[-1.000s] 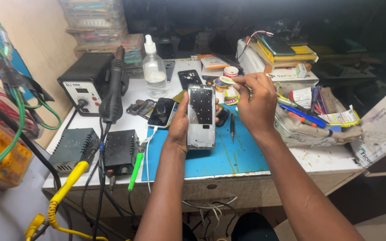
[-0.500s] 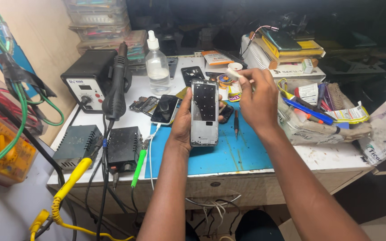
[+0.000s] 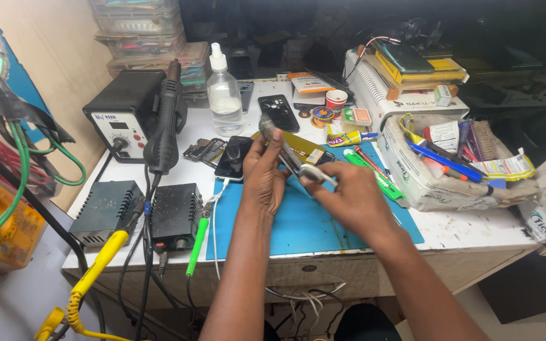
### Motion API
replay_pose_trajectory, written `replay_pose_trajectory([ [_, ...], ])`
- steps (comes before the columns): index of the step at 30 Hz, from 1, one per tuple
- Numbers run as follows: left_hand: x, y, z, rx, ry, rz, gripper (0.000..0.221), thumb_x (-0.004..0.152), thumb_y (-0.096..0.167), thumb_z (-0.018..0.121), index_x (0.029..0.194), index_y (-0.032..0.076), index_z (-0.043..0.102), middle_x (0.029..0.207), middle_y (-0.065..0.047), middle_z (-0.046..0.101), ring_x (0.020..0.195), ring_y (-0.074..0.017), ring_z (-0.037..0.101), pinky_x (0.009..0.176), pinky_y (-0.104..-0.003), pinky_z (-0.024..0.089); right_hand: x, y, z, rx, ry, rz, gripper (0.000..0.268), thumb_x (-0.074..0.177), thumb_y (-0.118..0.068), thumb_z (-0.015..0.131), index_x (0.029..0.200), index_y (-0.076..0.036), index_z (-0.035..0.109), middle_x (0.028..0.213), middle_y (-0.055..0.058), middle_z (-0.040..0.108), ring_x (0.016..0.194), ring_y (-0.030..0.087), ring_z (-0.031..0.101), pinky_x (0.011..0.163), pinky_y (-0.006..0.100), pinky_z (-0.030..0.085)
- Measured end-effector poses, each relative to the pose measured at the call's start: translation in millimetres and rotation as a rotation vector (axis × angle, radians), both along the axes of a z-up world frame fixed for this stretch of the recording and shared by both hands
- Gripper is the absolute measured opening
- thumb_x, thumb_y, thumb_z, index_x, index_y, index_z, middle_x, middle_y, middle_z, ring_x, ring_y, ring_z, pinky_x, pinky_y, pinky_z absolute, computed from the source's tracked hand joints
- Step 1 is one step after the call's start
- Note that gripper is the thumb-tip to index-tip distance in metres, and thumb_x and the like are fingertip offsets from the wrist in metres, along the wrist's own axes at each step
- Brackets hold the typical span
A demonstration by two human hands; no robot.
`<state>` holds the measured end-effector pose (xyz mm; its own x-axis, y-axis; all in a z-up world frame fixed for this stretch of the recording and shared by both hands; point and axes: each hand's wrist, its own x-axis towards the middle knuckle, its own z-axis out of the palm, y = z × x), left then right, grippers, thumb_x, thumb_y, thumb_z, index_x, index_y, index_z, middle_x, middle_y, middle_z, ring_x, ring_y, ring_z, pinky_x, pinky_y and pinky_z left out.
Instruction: The person disassembles a mobile phone using a screwdriver to remove internal screws and cleans the internal circuit board components with a small brush.
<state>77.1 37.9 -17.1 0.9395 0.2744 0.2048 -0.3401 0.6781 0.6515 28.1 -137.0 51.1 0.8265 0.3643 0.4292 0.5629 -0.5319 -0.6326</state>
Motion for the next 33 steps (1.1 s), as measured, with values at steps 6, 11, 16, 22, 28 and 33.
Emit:
replay_pose_trajectory([
  [6, -15.3, 1.3, 20.2, -0.069, -0.076, -0.128, 0.068, 0.102, 0.057, 0.045, 0.15, 0.009, 0.047, 0.134, -0.013, 0.062, 0.12, -0.0235, 0.062, 0.102, -0.044, 0.053, 24.6, -28.5, -7.9, 0.396, 0.287, 0.162, 0.032, 0.099, -0.031, 0.073, 0.099, 0.0, 0.081, 0.074, -0.006, 0.069, 0.065, 0.0, 0.051, 0.056, 0.024, 0.041],
  [11, -29.2, -3.9, 33.2, -0.166, -0.235, -0.381, 0.074, 0.105, 0.062, 0.025, 0.153, 0.008, 0.039, 0.147, -0.023, 0.053, 0.134, -0.0373, 0.056, 0.112, -0.054, 0.048, 27.9, -26.5, -1.6, 0.312, 0.554, 0.012, 0.032, 0.088, -0.028, 0.076, 0.106, -0.002, 0.08, 0.059, -0.004, 0.046, 0.05, 0.007, 0.03, 0.046, 0.028, 0.021],
  [16, -26.7, -4.8, 28.6, -0.16, -0.158, -0.317, 0.076, 0.105, 0.06, 0.019, 0.148, 0.002, 0.041, 0.138, -0.025, 0.057, 0.126, -0.0383, 0.06, 0.106, -0.054, 0.054, 27.4, -11.1, 4.4, 0.053, 0.42, 0.04, 0.034, 0.089, -0.033, 0.074, 0.113, -0.011, 0.081, 0.073, -0.001, 0.068, 0.064, 0.008, 0.053, 0.059, 0.027, 0.041],
  [22, -17.3, 2.5, 13.7, -0.234, -0.136, -0.219, 0.066, 0.108, 0.062, 0.032, 0.124, 0.003, 0.057, 0.108, -0.017, 0.066, 0.098, -0.0263, 0.069, 0.085, -0.048, 0.063, 22.6, -4.8, 6.7, 0.012, 0.066, -0.079, 0.029, 0.088, -0.031, 0.076, 0.109, -0.013, 0.082, 0.089, 0.007, 0.079, 0.08, 0.011, 0.068, 0.074, 0.031, 0.052],
  [28, -10.7, 3.6, 5.1, -0.211, -0.126, -0.19, 0.066, 0.107, 0.065, 0.04, 0.115, 0.002, 0.059, 0.096, -0.014, 0.066, 0.084, -0.0226, 0.069, 0.071, -0.038, 0.062, 18.1, 8.4, 4.2, 0.22, 0.048, 0.093, 0.022, 0.089, -0.025, 0.077, 0.101, -0.009, 0.083, 0.083, 0.003, 0.078, 0.074, 0.007, 0.065, 0.069, 0.027, 0.052],
  [33, -15.8, 3.2, 8.0, -0.267, -0.196, -0.283, 0.055, 0.11, 0.046, 0.048, 0.149, 0.008, 0.047, 0.103, -0.008, 0.062, 0.092, -0.0165, 0.064, 0.086, -0.035, 0.058, 11.3, 27.3, 3.3, 0.292, 0.075, 0.139, 0.028, 0.084, -0.024, 0.081, 0.105, -0.006, 0.081, 0.078, -0.001, 0.073, 0.068, 0.003, 0.061, 0.061, 0.023, 0.049],
])
